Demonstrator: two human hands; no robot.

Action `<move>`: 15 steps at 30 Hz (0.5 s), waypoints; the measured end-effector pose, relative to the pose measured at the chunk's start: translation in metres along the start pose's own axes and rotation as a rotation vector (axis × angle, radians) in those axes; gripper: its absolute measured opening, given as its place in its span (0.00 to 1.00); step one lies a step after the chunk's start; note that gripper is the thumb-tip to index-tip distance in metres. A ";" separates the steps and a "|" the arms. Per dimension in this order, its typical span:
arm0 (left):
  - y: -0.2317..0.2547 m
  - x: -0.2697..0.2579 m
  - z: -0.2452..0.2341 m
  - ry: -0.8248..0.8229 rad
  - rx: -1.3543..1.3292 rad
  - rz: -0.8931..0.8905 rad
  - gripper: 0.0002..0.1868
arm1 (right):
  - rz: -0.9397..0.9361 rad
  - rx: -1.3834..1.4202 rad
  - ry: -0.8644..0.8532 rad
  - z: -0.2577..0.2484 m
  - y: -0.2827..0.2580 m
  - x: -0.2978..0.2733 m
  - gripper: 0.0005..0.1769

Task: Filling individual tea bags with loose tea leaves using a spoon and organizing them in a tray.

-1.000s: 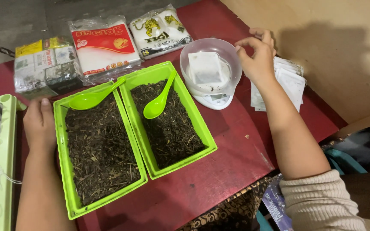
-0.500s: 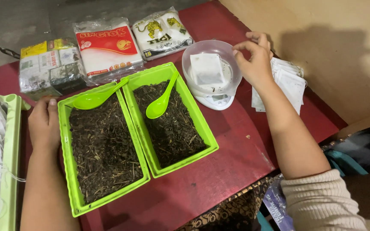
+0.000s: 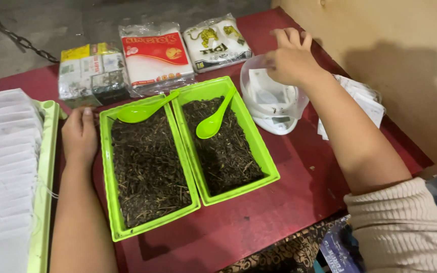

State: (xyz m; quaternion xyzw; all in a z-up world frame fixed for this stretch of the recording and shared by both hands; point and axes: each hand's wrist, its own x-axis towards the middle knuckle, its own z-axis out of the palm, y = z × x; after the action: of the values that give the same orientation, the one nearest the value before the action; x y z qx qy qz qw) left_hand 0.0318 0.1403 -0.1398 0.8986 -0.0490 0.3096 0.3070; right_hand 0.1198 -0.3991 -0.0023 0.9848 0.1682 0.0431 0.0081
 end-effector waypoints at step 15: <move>0.058 0.031 -0.029 0.190 -0.620 -0.144 0.18 | 0.039 0.099 0.020 0.000 0.011 0.015 0.08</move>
State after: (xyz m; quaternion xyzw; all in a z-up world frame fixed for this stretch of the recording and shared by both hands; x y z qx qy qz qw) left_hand 0.0250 0.1132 -0.0735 0.7307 -0.0483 0.3399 0.5901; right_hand 0.1371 -0.4041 -0.0012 0.9866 0.1510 0.0448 -0.0434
